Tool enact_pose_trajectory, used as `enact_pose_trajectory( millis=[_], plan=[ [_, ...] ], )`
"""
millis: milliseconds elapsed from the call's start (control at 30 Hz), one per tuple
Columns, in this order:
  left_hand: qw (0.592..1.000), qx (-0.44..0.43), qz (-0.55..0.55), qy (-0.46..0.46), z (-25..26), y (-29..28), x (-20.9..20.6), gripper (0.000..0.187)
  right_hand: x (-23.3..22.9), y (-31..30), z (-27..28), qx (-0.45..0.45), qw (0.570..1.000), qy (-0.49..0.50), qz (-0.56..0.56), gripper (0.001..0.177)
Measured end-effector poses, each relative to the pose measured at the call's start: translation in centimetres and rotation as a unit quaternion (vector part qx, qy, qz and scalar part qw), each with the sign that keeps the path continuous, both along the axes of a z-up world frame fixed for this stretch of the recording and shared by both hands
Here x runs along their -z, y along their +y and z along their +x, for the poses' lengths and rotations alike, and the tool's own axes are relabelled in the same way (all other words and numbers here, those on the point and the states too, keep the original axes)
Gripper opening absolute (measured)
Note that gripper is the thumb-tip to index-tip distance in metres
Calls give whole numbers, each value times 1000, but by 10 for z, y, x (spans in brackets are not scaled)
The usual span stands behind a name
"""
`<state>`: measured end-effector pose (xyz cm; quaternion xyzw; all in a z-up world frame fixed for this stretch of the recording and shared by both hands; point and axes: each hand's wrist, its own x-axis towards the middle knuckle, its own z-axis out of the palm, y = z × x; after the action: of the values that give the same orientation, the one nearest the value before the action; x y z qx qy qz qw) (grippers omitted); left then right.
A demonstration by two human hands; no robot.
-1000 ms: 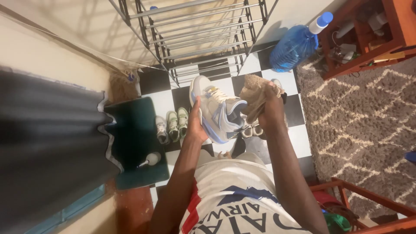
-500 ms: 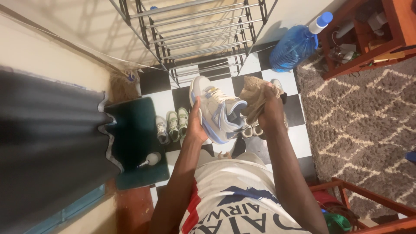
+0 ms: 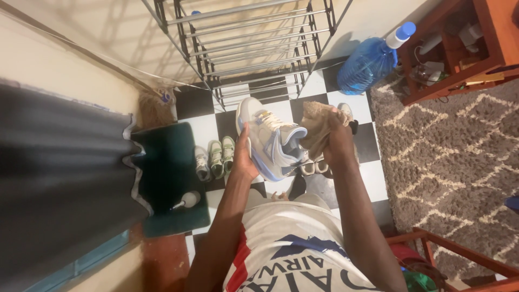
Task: The person wipes a shoe with a cloth, cleaning the outer surface and midsole, and then places it on a metal shoe rack.
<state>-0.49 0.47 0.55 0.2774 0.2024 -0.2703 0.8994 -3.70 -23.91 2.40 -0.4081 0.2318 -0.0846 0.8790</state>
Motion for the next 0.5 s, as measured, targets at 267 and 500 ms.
enact_pose_trajectory(
  millis=[267, 500],
  plan=[
    [994, -48, -82, -54, 7, 12, 4, 81, -89, 15, -11, -258, 906, 154, -298, 48],
    [997, -35, -56, -31, 22, 15, 19, 85, -51, 45, 3, -444, 825, 206, -283, 38]
  ],
)
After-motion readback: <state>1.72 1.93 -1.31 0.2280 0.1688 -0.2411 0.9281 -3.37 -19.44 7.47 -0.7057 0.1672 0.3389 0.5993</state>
